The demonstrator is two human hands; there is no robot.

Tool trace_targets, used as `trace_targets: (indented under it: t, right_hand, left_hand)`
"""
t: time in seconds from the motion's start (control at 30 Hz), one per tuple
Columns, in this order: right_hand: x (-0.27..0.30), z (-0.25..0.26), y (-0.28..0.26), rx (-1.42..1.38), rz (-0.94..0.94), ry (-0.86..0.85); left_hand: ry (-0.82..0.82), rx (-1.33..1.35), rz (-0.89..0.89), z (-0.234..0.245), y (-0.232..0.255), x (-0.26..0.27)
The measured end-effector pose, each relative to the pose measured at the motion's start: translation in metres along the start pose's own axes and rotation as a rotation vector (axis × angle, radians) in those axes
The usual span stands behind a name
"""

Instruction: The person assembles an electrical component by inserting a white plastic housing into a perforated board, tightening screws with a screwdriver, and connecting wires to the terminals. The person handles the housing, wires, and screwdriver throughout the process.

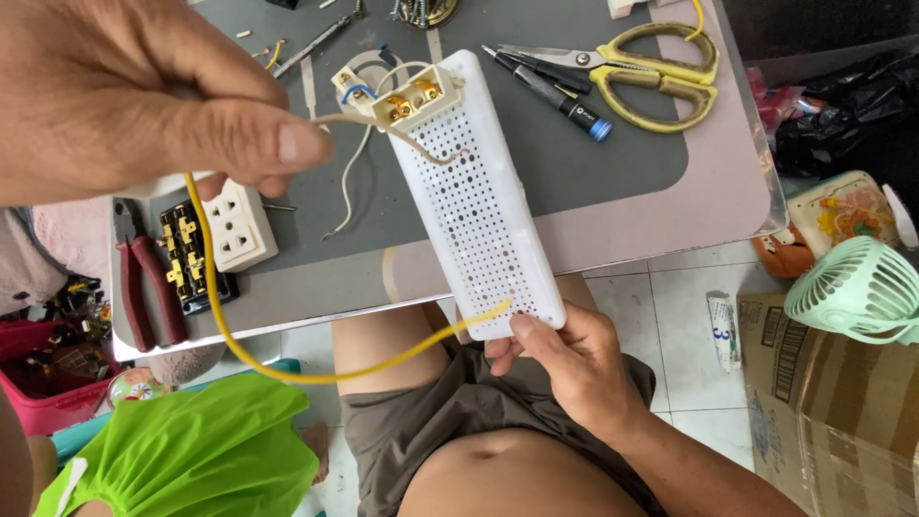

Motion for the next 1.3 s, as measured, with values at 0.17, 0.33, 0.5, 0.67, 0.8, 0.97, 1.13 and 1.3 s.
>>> trace_targets:
  t: [0.17,0.33,0.5,0.67,0.8,0.97,1.13,1.3]
  right_hand:
    - [0.001,0.001,0.005,-0.071,0.023,0.002]
    - [0.001,0.001,0.006,-0.122,0.083,-0.011]
    - [0.000,0.000,0.004,-0.128,0.080,-0.023]
    - [0.000,0.001,0.001,-0.106,0.081,-0.027]
    - [0.001,0.002,0.003,-0.116,0.099,-0.035]
    - [0.001,0.006,0.008,-0.159,0.119,-0.039]
    - [0.000,0.007,0.007,-0.140,0.121,-0.022]
    - [0.000,0.006,0.007,-0.159,0.141,-0.045]
  left_hand:
    - [0.007,0.049,0.143,0.002,-0.011,0.000]
    - [-0.021,0.043,0.058,0.001,-0.013,-0.002]
    - [-0.053,0.010,0.187,0.001,-0.015,-0.007]
    - [-0.031,-0.032,0.266,0.003,-0.009,-0.010]
    - [-0.045,-0.097,0.331,0.007,-0.013,-0.016]
    - [-0.044,-0.103,0.415,0.008,-0.020,-0.021]
    - [0.005,-0.042,0.434,0.010,-0.032,-0.022]
    - [-0.028,0.035,0.418,0.014,-0.048,-0.026]
Point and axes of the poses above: each hand's wrist, its own x-axis away from the middle knuckle, its own z-axis out of the back of the hand, y = z × x, the point moved 2 cm from there along -x, towards the middle knuckle, and after that the axes turned 7 degrees about z, right-handed, at the moved point
